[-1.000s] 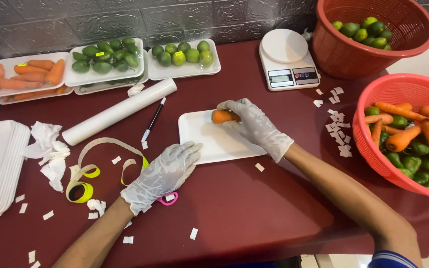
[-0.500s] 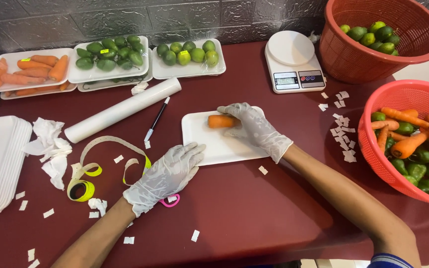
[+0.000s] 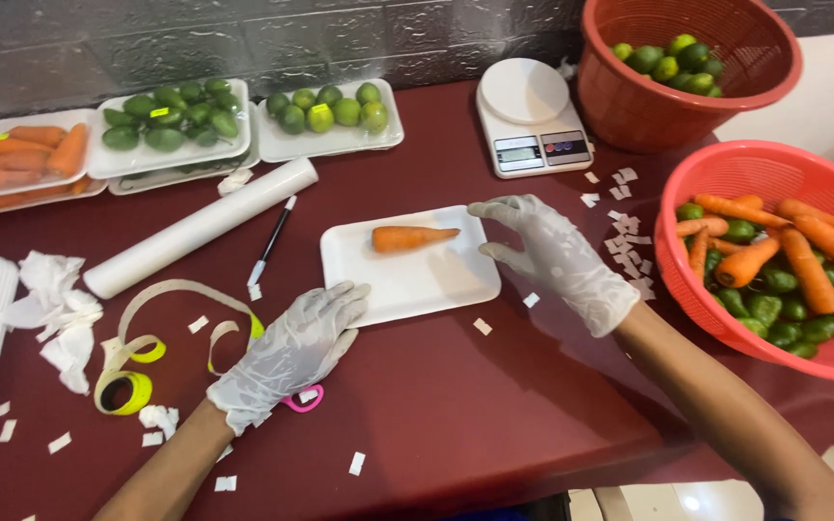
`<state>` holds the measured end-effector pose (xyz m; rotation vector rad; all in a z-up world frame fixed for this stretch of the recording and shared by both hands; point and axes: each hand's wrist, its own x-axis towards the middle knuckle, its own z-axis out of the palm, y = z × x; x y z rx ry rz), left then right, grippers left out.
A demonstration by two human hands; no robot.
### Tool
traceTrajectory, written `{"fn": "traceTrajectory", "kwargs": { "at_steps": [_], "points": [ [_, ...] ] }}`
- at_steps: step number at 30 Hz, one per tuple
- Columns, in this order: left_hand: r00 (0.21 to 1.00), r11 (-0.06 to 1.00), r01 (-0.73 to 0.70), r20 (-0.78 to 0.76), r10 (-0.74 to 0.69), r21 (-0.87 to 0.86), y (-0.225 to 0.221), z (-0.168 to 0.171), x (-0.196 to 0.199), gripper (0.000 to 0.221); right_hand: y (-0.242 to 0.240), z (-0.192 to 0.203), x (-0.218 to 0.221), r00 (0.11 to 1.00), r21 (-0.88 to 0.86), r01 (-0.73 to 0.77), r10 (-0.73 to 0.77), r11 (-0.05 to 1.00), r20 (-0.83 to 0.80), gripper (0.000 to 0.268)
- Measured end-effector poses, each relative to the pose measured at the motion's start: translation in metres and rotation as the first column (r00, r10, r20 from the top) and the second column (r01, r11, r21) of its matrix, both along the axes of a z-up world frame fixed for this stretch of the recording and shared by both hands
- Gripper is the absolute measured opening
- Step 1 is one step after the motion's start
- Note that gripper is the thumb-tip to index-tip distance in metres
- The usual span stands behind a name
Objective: The person is weighing and arranging limes and carrots on foam trays using a digital scale.
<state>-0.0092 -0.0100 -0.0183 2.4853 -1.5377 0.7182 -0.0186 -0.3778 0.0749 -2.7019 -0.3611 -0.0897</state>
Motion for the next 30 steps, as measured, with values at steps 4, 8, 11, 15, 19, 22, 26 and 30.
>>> {"fn": "traceTrajectory", "kwargs": {
  "at_steps": [4,8,11,15,19,22,26,30],
  "points": [
    [1.000,1.000,0.016,0.009,-0.016,-0.008,-0.003,0.008,-0.002,0.044,-0.045,0.001,-0.025,0.991,-0.035,0.005,-0.001,0.999,0.133,0.041],
    [0.995,0.998,-0.018,0.103,0.011,0.061,-0.005,0.019,-0.005,0.044,-0.097,0.019,-0.053,0.966,-0.008,0.061,-0.057,0.998,0.251,0.031],
    [0.969,0.984,-0.084,0.243,0.044,0.157,-0.005,0.020,-0.006,0.043,-0.150,0.036,-0.060,0.955,-0.070,0.239,-0.222,0.969,0.196,0.037],
    [0.979,0.981,-0.082,0.201,0.046,0.175,-0.004,0.015,-0.004,0.043,-0.189,0.068,-0.073,0.725,-0.657,0.411,-0.664,0.632,-0.185,0.072],
    [0.966,0.966,-0.122,0.252,0.063,0.230,-0.004,0.014,-0.004,0.045,-0.214,0.040,-0.082,0.659,-0.740,0.247,-0.668,0.626,-0.344,0.076],
    [0.986,0.986,-0.063,0.165,0.037,0.156,-0.005,0.017,-0.004,0.042,-0.225,0.016,-0.086,0.713,-0.656,0.303,-0.621,0.691,-0.325,0.055],
    [0.987,0.987,-0.065,0.158,0.041,0.146,-0.004,0.012,-0.004,0.042,-0.246,-0.013,-0.082,0.881,-0.717,0.274,-0.467,0.640,-0.080,0.019],
    [0.996,0.996,-0.029,0.085,0.021,0.088,-0.005,0.010,-0.003,0.043,-0.206,0.029,-0.088,0.866,-0.866,0.410,-0.419,0.285,0.272,0.033]
  ]
}}
